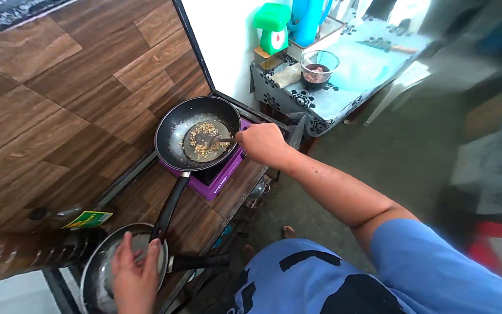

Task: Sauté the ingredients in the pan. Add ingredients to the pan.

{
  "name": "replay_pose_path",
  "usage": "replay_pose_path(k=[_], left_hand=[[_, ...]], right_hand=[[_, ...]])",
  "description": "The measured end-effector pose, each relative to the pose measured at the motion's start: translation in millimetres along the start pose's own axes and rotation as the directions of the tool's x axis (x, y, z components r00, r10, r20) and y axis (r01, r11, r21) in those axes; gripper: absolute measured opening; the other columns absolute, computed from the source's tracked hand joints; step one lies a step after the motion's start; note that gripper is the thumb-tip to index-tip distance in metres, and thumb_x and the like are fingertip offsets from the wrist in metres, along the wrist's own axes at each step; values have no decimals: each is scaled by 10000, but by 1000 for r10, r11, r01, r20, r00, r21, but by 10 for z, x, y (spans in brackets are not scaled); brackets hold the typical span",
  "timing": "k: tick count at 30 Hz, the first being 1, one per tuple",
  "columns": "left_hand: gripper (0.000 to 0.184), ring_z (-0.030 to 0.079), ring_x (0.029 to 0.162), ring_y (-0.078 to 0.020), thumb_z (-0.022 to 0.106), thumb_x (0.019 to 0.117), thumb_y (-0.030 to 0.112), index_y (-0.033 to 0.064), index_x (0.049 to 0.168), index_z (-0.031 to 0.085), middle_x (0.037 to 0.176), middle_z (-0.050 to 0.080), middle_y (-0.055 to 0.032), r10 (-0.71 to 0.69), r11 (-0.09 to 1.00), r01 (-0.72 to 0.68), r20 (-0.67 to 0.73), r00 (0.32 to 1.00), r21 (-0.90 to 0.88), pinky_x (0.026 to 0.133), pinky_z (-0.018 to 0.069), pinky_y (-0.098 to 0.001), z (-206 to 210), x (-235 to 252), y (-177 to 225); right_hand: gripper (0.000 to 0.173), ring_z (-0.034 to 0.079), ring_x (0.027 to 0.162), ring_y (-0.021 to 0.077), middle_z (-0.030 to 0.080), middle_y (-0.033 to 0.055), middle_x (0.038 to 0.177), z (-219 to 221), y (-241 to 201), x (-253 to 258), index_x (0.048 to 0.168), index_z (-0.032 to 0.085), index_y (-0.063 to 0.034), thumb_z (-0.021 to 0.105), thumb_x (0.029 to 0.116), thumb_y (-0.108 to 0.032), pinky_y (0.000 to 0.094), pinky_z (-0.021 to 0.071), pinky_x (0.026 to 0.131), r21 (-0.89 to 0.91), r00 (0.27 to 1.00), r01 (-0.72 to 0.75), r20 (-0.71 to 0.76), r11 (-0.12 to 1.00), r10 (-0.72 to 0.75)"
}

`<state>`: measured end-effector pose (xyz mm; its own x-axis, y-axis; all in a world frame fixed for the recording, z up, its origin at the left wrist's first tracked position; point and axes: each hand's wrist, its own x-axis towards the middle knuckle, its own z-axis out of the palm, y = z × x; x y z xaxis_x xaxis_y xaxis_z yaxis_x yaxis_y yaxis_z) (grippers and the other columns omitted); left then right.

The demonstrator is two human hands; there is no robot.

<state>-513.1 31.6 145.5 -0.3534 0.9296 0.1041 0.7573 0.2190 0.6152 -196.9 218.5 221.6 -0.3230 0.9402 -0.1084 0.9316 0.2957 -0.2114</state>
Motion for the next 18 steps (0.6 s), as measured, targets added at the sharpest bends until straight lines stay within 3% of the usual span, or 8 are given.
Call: replay_pose_path(k=[3,7,10,15,18], left_hand=[[695,564,1232,-436,559,1039,360,-37,1566,341,1549,332,-370,-14,1000,12,-67,998,-27,943,528,-501,16,-104,-11],[683,577,1209,-408,559,1032,365,-29,1555,368,1537,356,-360,-44,998,40,-111,993,-39,921,532,-478,96,-213,115],[665,569,1230,-406,573,1018,359,-12,1543,403,1543,369,-339,-68,997,63,-131,989,-40,933,527,-490,159,-273,182],[633,546,1227,-463,589,1008,333,-37,1503,451,1515,394,-362,-72,997,74,-183,981,8,931,502,-555,289,-351,206],[633,521,1260,-483,587,1005,341,-37,1497,459,1517,384,-369,-91,995,96,-175,980,23,963,478,-580,377,-357,332]], right_hand=[[234,698,952,409,710,191,1015,125,90,188,1122,714,-120,511,1060,-216,602,527,701,29,1000,-5,-26,1000,6],[271,686,1011,421,677,214,1176,137,144,502,1250,693,-155,506,1065,-220,601,538,749,64,998,-30,-48,998,33],[264,693,1006,422,701,209,1138,141,233,524,1222,712,-151,518,1049,-196,611,536,745,42,999,-7,-34,999,8],[243,702,928,393,712,175,1057,-34,519,89,1189,736,-186,546,1052,-249,588,533,698,15,997,64,-43,998,-63],[248,700,934,393,709,174,1062,56,633,170,1191,730,-183,533,1060,-254,587,530,710,13,997,77,-3,997,-76]])
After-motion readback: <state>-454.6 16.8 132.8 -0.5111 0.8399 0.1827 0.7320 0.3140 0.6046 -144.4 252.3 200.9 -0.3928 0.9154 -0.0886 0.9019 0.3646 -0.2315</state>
